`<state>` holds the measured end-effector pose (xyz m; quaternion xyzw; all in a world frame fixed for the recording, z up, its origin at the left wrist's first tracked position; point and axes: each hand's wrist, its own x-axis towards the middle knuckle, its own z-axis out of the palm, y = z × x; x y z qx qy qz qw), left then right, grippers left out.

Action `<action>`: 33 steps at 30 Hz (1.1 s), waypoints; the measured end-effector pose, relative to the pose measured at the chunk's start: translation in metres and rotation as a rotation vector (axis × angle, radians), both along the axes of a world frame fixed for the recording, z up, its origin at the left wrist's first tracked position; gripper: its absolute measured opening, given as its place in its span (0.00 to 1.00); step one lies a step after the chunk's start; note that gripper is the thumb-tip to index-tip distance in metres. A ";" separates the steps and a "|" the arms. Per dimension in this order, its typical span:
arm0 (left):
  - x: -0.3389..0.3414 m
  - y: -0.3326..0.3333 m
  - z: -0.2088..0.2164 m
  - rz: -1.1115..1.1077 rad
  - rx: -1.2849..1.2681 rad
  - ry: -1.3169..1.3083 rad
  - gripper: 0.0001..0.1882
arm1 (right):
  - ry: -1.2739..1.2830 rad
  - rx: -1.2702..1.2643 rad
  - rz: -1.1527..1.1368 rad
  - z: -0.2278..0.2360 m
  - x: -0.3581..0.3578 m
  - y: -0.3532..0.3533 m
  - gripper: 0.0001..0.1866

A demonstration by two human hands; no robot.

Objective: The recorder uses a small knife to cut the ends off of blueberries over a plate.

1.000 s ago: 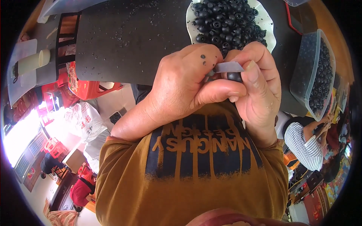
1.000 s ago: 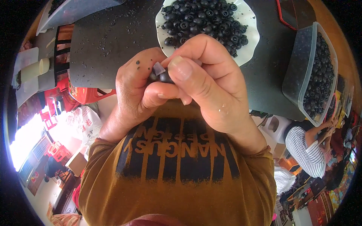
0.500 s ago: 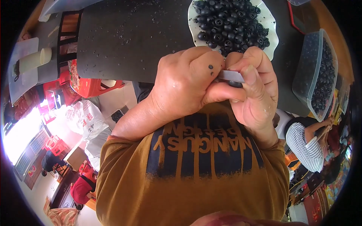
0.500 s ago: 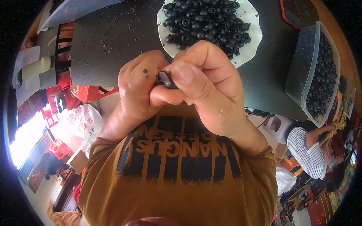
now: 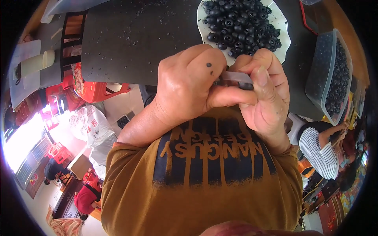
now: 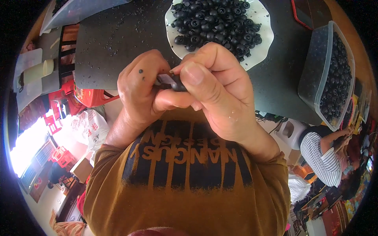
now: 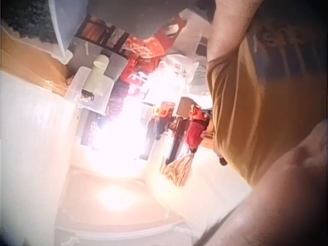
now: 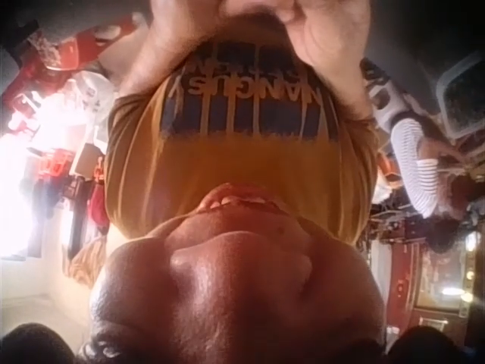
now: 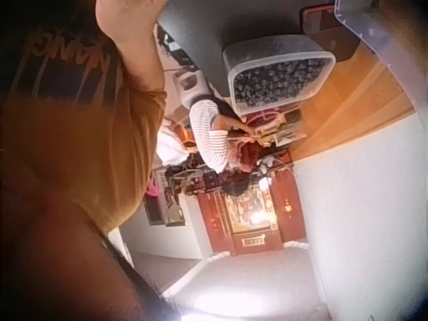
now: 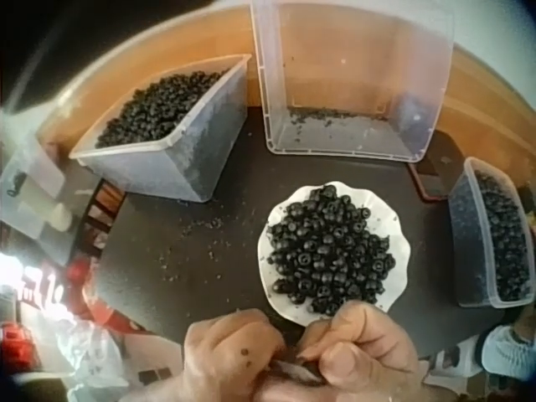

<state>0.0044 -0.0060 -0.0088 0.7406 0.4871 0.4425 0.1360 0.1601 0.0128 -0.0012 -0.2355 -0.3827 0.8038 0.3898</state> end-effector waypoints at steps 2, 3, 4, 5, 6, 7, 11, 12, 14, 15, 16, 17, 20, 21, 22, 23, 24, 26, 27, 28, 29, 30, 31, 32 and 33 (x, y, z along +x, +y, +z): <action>0.000 0.000 0.000 0.010 0.003 -0.013 0.25 | 0.008 0.014 -0.005 0.001 -0.002 0.000 0.09; 0.000 0.000 0.000 0.008 -0.006 -0.005 0.25 | 0.009 0.013 -0.005 0.001 -0.001 0.000 0.09; 0.000 -0.001 -0.001 0.007 -0.016 0.002 0.26 | 0.006 0.015 -0.007 0.001 -0.001 0.000 0.09; 0.000 -0.001 -0.002 0.007 -0.016 0.002 0.26 | 0.003 0.016 -0.009 0.000 0.000 0.000 0.09; 0.001 -0.001 -0.003 0.001 -0.026 -0.001 0.26 | 0.004 0.016 -0.010 -0.001 0.000 -0.001 0.09; 0.001 -0.002 -0.003 -0.005 -0.036 -0.004 0.26 | 0.007 0.022 -0.005 -0.003 0.001 -0.001 0.09; 0.001 -0.001 -0.006 -0.003 -0.031 -0.016 0.26 | 0.032 -0.004 -0.010 0.000 -0.002 -0.002 0.09; 0.001 -0.001 -0.006 0.006 -0.035 0.003 0.26 | 0.033 -0.005 -0.012 -0.001 -0.002 -0.001 0.09; 0.002 0.000 -0.006 0.014 -0.040 0.022 0.25 | 0.023 -0.006 -0.036 -0.004 -0.003 -0.001 0.09; 0.003 0.001 -0.005 0.015 -0.046 0.042 0.25 | 0.023 -0.006 -0.038 -0.006 -0.003 -0.001 0.09; 0.003 0.002 -0.005 0.017 -0.051 0.063 0.25 | 0.024 -0.017 -0.075 -0.007 -0.004 0.000 0.09; 0.004 0.002 -0.004 0.011 -0.049 0.061 0.25 | 0.024 -0.027 -0.116 -0.008 -0.004 0.000 0.09; 0.010 0.004 0.000 -0.012 -0.021 0.136 0.23 | 0.030 -0.021 -0.089 -0.007 0.002 0.005 0.08; 0.011 0.005 0.001 -0.021 -0.010 0.130 0.23 | 0.023 -0.006 -0.113 -0.004 0.004 0.004 0.08; 0.013 0.006 0.003 -0.032 0.006 0.123 0.23 | 0.023 -0.026 -0.111 0.000 0.005 0.001 0.08; 0.013 0.009 0.006 -0.073 0.040 0.107 0.23 | 0.019 -0.031 -0.124 0.004 0.009 0.004 0.08; 0.013 0.008 0.009 -0.075 -0.068 0.093 0.23 | -0.008 0.045 -0.129 0.007 0.018 0.010 0.07; 0.014 0.006 0.010 -0.090 -0.205 0.059 0.24 | -0.067 0.194 -0.256 0.017 0.039 0.019 0.04; 0.016 0.007 0.009 -0.100 -0.237 0.039 0.25 | -0.123 0.293 -0.351 0.024 0.051 0.024 0.03; 0.017 0.005 0.008 -0.137 -0.205 0.024 0.25 | -0.250 0.375 -0.500 0.033 0.065 0.030 0.03; 0.017 0.003 0.011 -0.130 -0.277 0.006 0.27 | -0.369 0.451 -0.644 0.046 0.080 0.035 0.03; 0.016 -0.001 0.013 -0.119 -0.353 -0.011 0.28 | -0.479 0.528 -0.762 0.055 0.098 0.041 0.03; 0.016 -0.002 0.013 -0.142 -0.329 -0.021 0.28 | -0.660 0.627 -0.873 0.066 0.117 0.048 0.04; 0.016 -0.004 0.011 -0.134 -0.348 -0.037 0.29 | -0.815 0.659 -0.987 0.076 0.134 0.055 0.06; 0.013 -0.007 0.012 -0.116 -0.373 -0.050 0.29 | -0.929 0.649 -1.032 0.084 0.152 0.063 0.07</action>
